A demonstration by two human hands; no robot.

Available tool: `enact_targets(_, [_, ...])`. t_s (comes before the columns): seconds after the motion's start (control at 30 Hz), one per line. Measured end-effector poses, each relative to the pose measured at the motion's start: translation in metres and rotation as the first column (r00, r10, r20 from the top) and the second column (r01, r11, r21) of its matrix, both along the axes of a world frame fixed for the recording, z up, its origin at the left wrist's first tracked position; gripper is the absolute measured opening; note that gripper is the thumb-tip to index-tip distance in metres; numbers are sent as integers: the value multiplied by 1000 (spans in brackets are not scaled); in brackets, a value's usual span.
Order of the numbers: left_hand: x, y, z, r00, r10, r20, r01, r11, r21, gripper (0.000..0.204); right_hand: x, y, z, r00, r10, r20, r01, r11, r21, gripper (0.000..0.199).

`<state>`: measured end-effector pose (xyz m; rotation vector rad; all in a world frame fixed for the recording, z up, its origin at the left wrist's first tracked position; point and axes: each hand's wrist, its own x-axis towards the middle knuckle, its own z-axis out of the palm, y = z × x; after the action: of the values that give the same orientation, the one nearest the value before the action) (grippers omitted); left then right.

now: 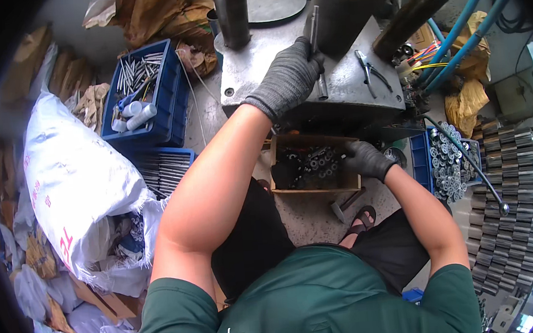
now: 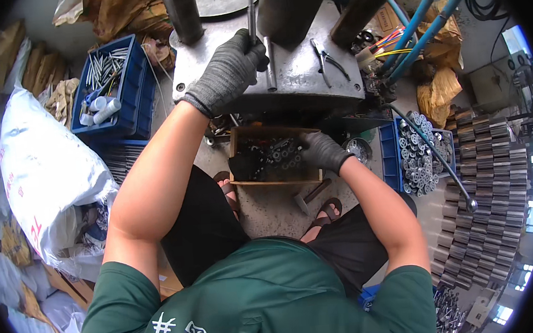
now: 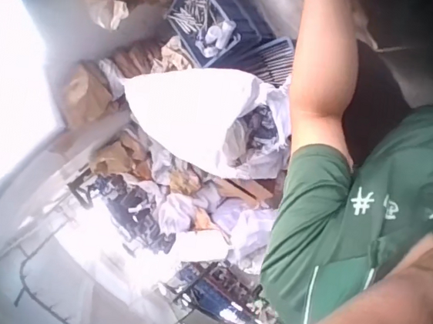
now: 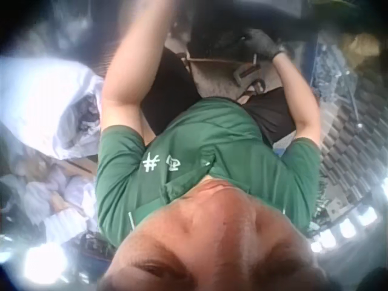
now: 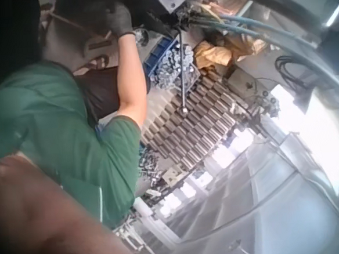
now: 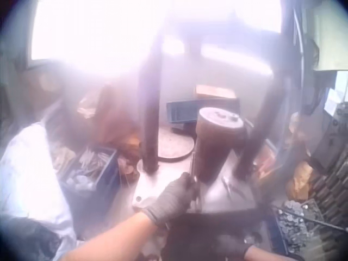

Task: Operating an industrial press to assemble small metal components and hardware.

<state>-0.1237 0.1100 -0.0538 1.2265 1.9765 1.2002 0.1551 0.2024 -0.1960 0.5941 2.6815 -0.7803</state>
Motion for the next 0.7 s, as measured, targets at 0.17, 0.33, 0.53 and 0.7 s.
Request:
enact_targets(0.17, [62, -25, 36, 847, -311, 432, 171, 928, 332, 33, 30, 3, 125, 791, -523, -317, 281, 772, -571, 33])
enact_targets(0.33, [134, -36, 48, 481, -508, 715, 404, 852, 333, 46, 55, -6, 133, 238, -927, -290, 25, 305, -952, 37])
enact_targets(0.53, [171, -30, 14, 655, -604, 455, 618, 774, 137, 47, 74, -16, 146, 98, -988, -121, -182, 102, -978, 42])
enact_targets(0.7, [181, -22, 16, 711, -569, 413, 638, 769, -39, 46, 83, -14, 156, 18, -990, -142, -250, 133, -959, 42])
